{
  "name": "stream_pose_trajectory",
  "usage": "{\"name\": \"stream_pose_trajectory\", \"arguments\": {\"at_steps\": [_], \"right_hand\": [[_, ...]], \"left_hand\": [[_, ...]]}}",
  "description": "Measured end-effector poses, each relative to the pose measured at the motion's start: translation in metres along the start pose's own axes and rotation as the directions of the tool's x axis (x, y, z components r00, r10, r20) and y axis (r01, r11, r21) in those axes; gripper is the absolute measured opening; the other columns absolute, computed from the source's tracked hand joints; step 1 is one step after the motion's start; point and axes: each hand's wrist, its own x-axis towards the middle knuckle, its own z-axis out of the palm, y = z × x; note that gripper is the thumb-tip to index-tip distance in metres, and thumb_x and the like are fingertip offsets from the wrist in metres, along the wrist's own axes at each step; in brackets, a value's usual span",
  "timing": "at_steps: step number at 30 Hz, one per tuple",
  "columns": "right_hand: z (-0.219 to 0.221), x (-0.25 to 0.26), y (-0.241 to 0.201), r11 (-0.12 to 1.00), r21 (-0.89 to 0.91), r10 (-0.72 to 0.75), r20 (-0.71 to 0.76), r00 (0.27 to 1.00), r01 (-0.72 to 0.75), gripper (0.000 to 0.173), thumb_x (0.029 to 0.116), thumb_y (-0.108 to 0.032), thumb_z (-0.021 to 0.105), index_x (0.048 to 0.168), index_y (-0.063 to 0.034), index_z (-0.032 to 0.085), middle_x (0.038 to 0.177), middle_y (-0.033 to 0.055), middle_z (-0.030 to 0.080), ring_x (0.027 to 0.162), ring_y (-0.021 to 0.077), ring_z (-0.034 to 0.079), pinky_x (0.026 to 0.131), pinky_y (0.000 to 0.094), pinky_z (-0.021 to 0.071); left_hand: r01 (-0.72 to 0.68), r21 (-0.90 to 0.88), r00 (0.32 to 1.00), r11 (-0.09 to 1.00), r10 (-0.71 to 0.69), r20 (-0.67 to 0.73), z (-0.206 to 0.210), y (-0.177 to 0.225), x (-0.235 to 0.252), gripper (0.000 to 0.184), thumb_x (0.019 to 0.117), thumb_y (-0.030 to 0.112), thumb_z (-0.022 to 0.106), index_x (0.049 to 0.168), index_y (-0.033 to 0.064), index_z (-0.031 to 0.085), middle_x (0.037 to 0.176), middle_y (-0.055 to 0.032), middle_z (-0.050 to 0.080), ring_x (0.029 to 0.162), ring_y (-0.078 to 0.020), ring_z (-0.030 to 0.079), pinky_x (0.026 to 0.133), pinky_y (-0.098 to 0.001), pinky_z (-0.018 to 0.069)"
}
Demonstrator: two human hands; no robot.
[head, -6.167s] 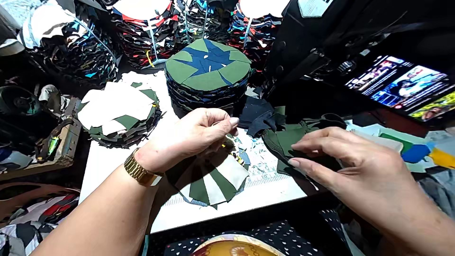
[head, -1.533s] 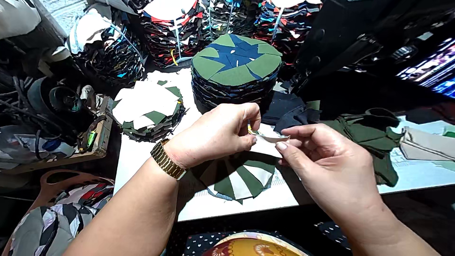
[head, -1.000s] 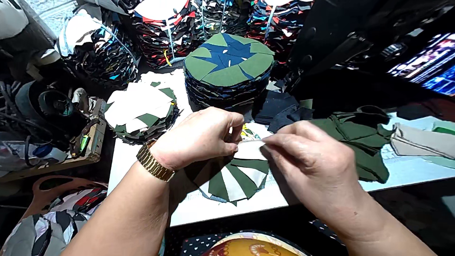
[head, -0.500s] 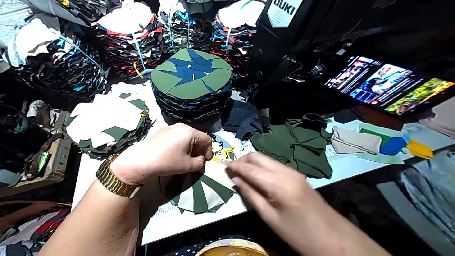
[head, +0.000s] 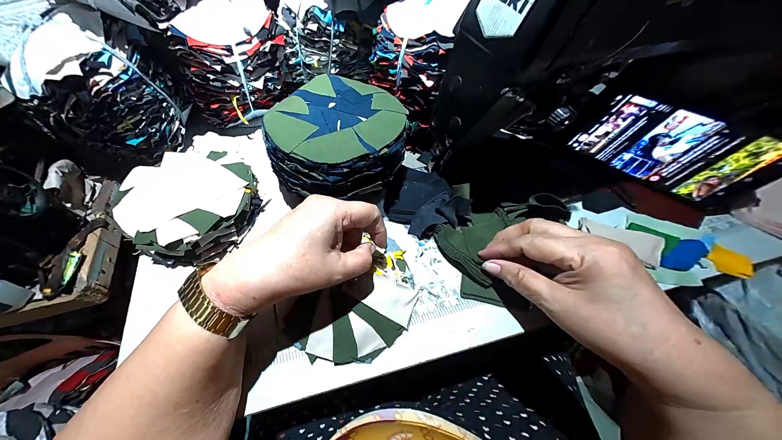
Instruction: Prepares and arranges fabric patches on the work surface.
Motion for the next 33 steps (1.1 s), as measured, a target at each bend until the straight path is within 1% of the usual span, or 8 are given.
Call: {"name": "stream_pose_trajectory", "arguments": {"at_steps": [10, 13, 17, 20, 24, 26, 31, 33], "right_hand": [[0.003, 0.003, -0.001, 0.998, 0.036, 0.054, -0.034, 0.998, -0.053, 0.013, 0.0901, -0.02, 0.063, 0.087, -0.0174, 0.075, 0.097, -0.0065, 0.07, 0.086, -0.0008, 0.065, 0.07, 0.0158, 0.0548], [0.002, 0.003, -0.003, 0.993, 0.071, 0.104, -0.087, 0.991, -0.098, 0.012, 0.0912, -0.019, 0.061, 0.091, -0.0158, 0.073, 0.098, -0.0055, 0.07, 0.086, -0.0003, 0.066, 0.072, 0.0171, 0.0556], [-0.007, 0.007, -0.009, 0.982, 0.145, 0.154, -0.253, 0.955, -0.12, 0.015, 0.0976, -0.016, 0.061, 0.102, -0.0066, 0.071, 0.104, 0.0009, 0.07, 0.089, 0.0004, 0.065, 0.078, 0.0177, 0.0547], [-0.005, 0.011, -0.027, 0.967, 0.253, 0.125, -0.324, 0.938, -0.042, 0.011, 0.0971, -0.013, 0.061, 0.103, -0.0079, 0.069, 0.104, -0.0036, 0.069, 0.088, -0.0015, 0.065, 0.077, 0.0149, 0.0552], [0.016, 0.009, -0.056, 0.937, 0.341, 0.027, -0.276, 0.961, 0.072, 0.011, 0.0956, -0.012, 0.063, 0.101, -0.0095, 0.072, 0.106, -0.0029, 0.07, 0.093, 0.0039, 0.068, 0.078, 0.0177, 0.0589], [0.025, 0.007, -0.063, 0.928, 0.356, -0.015, -0.254, 0.967, 0.107, 0.011, 0.0948, -0.013, 0.064, 0.1, -0.0114, 0.073, 0.104, -0.0041, 0.069, 0.092, 0.0035, 0.067, 0.076, 0.0164, 0.0588], [0.026, 0.005, -0.067, 0.923, 0.364, -0.044, -0.221, 0.974, 0.125, 0.015, 0.094, -0.012, 0.063, 0.102, -0.0117, 0.076, 0.107, -0.0044, 0.07, 0.096, 0.0043, 0.068, 0.078, 0.0166, 0.0592], [0.024, 0.005, -0.068, 0.929, 0.347, -0.056, -0.22, 0.974, 0.132, 0.017, 0.0933, -0.012, 0.062, 0.102, -0.0112, 0.076, 0.107, -0.0044, 0.07, 0.095, 0.0029, 0.067, 0.078, 0.0151, 0.0585]], "left_hand": [[-0.008, -0.021, 1.0, 1.0, 0.008, -0.014, 0.002, 0.002, 0.0, 0.015, 0.0937, 0.012, 0.062, 0.104, 0.0099, 0.073, 0.062, 0.0087, 0.055, 0.053, 0.0024, 0.05, 0.048, -0.0146, 0.0406], [-0.028, -0.048, 0.999, 0.998, 0.026, -0.042, 0.004, 0.001, 0.001, 0.015, 0.0939, 0.01, 0.062, 0.104, 0.0074, 0.073, 0.063, 0.0079, 0.056, 0.053, 0.0025, 0.049, 0.048, -0.0141, 0.0397], [-0.038, -0.218, 0.995, 0.975, 0.017, -0.094, 0.01, 0.009, 0.003, 0.013, 0.0952, 0.007, 0.063, 0.104, 0.0041, 0.072, 0.077, 0.0035, 0.067, 0.067, -0.0004, 0.063, 0.059, -0.0157, 0.0539], [-0.025, -0.391, 0.994, 0.92, -0.02, -0.111, 0.02, 0.025, 0.004, 0.012, 0.0968, 0.004, 0.063, 0.104, 0.0005, 0.072, 0.084, -0.0015, 0.071, 0.071, -0.0048, 0.067, 0.063, -0.0194, 0.0582], [0.02, -0.553, 0.998, 0.833, -0.052, -0.042, 0.034, 0.039, 0.003, 0.014, 0.0987, 0.003, 0.063, 0.108, -0.004, 0.071, 0.085, -0.0068, 0.071, 0.069, -0.0081, 0.067, 0.062, -0.0217, 0.0587], [0.033, -0.56, 0.998, 0.828, -0.059, -0.028, 0.037, 0.038, 0.003, 0.013, 0.0998, 0.005, 0.063, 0.105, -0.0037, 0.071, 0.083, -0.0066, 0.07, 0.07, -0.0078, 0.066, 0.063, -0.0214, 0.0581], [0.054, -0.562, 0.995, 0.826, -0.092, -0.04, 0.034, 0.037, -0.001, 0.014, 0.1011, 0.005, 0.06, 0.098, -0.0046, 0.07, 0.075, -0.008, 0.066, 0.062, -0.0092, 0.062, 0.056, -0.0212, 0.054], [0.051, -0.542, 0.994, 0.839, -0.097, -0.055, 0.035, 0.037, 0.001, 0.013, 0.0998, 0.004, 0.062, 0.095, -0.0045, 0.07, 0.075, -0.0082, 0.066, 0.063, -0.0093, 0.064, 0.058, -0.0219, 0.0557]]}}
